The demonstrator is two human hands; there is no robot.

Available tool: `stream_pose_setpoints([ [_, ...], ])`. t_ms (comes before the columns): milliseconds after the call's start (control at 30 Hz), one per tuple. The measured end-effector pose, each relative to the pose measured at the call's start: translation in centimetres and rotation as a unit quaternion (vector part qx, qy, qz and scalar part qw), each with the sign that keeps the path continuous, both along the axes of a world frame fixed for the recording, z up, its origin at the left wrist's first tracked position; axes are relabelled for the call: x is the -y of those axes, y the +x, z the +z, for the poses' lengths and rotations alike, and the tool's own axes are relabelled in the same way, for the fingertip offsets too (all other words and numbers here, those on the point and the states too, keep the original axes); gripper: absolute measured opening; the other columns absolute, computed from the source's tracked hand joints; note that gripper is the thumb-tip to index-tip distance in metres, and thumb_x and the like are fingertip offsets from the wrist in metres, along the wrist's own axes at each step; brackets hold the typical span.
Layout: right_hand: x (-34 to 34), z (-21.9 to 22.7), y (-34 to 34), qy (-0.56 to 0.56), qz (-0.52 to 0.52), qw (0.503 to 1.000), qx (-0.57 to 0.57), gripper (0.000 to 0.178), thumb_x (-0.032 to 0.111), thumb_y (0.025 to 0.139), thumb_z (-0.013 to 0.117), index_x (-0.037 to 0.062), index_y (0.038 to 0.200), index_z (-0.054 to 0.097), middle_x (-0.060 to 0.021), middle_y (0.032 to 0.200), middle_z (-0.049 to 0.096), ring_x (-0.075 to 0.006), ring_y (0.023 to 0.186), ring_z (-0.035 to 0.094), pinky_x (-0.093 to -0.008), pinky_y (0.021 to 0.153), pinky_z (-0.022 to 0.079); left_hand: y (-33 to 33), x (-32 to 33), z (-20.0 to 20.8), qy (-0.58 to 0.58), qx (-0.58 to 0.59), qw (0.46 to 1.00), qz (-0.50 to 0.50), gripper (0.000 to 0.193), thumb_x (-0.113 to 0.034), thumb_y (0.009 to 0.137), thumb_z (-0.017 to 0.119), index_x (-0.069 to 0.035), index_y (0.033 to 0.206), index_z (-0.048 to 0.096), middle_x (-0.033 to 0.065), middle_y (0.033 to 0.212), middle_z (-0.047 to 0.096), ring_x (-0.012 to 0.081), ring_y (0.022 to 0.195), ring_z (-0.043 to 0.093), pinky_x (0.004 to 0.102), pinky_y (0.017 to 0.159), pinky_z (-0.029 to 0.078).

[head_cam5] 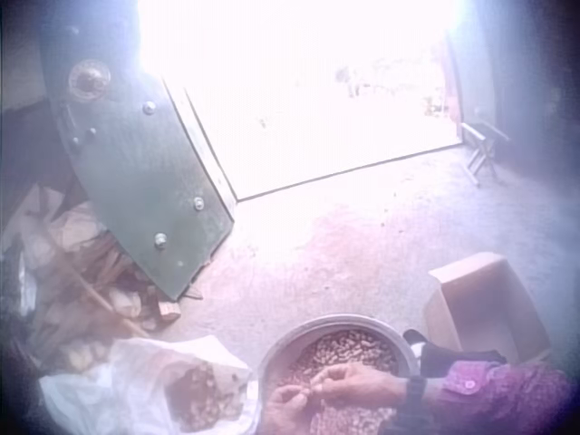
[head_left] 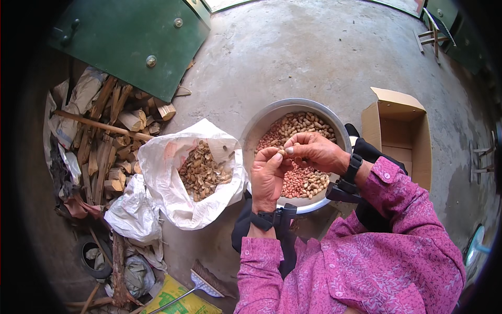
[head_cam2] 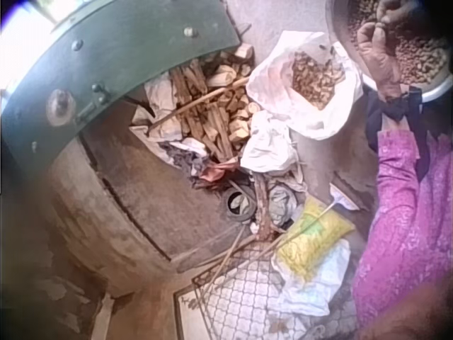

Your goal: The person sits on the floor and shells peanuts by hand, separating the kernels from the shells. The shells are placed into a white sack, while the kernels are collected in a metal bowl.

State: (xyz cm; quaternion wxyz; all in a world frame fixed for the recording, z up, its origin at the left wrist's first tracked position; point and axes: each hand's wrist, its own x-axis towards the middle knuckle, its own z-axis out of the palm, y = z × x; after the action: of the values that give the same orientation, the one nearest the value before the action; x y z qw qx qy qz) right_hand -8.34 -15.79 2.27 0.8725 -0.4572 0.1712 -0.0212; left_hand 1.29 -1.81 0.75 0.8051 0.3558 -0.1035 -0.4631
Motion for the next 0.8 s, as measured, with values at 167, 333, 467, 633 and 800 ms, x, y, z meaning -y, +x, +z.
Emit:
stream_pose_setpoints([
  [167, 0.19, -0.31, -0.06, -0.027, 0.004, 1.0, 0.005, 0.019, 0.018, 0.086, 0.057, 0.0004, 0.093, 0.056, 0.0001, 0.073, 0.052, -0.0058, 0.062, 0.047, -0.0184, 0.051, 0.037, -0.15, 0.2, 0.08, 0.032, 0.023, 0.999, -0.001, 0.017, -0.001, 0.084, 0.056, -0.002, 0.1, 0.057, 0.0099, 0.086, 0.064, 0.017, 0.072, 0.062, 0.0307, 0.068, 0.053],
  [333, 0.21, -0.32, 0.0, -0.01, 0.011, 1.0, -0.003, 0.019, 0.018, 0.088, 0.054, 0.0001, 0.091, 0.056, 0.0012, 0.072, 0.05, -0.0054, 0.06, 0.045, -0.019, 0.05, 0.036, -0.26, 0.11, 0.0, 0.054, 0.05, 0.997, 0.002, 0.016, -0.001, 0.083, 0.058, -0.002, 0.099, 0.057, 0.0096, 0.085, 0.064, 0.0159, 0.07, 0.062, 0.0288, 0.065, 0.053],
  [467, 0.2, -0.58, 0.11, -0.014, 0.013, 1.0, -0.005, 0.019, 0.019, 0.089, 0.052, -0.0001, 0.091, 0.056, 0.0013, 0.071, 0.05, -0.0054, 0.06, 0.045, -0.0193, 0.05, 0.035, -0.38, 0.08, -0.02, 0.052, 0.049, 0.997, -0.002, 0.017, 0.001, 0.082, 0.059, -0.002, 0.098, 0.056, 0.0103, 0.086, 0.064, 0.016, 0.071, 0.062, 0.0285, 0.065, 0.054],
  [633, 0.35, -0.97, 0.17, 0.008, 0.017, 1.0, -0.005, 0.019, 0.018, 0.089, 0.052, -0.0002, 0.091, 0.055, 0.0011, 0.071, 0.05, -0.0056, 0.06, 0.045, -0.0193, 0.05, 0.035, -0.41, 0.01, 0.0, 0.052, 0.062, 0.997, -0.011, 0.018, 0.001, 0.081, 0.06, -0.001, 0.098, 0.056, 0.0114, 0.088, 0.063, 0.0168, 0.072, 0.063, 0.0285, 0.065, 0.054],
  [800, 0.3, -0.72, 0.18, 0.007, 0.021, 1.0, -0.009, 0.019, 0.018, 0.089, 0.052, 0.0, 0.091, 0.055, 0.0007, 0.073, 0.051, -0.0055, 0.061, 0.045, -0.0189, 0.051, 0.036, -0.45, -0.05, 0.06, 0.046, 0.05, 0.998, -0.009, 0.019, 0.001, 0.081, 0.06, -0.001, 0.099, 0.055, 0.0119, 0.089, 0.064, 0.0173, 0.073, 0.063, 0.0284, 0.066, 0.054],
])
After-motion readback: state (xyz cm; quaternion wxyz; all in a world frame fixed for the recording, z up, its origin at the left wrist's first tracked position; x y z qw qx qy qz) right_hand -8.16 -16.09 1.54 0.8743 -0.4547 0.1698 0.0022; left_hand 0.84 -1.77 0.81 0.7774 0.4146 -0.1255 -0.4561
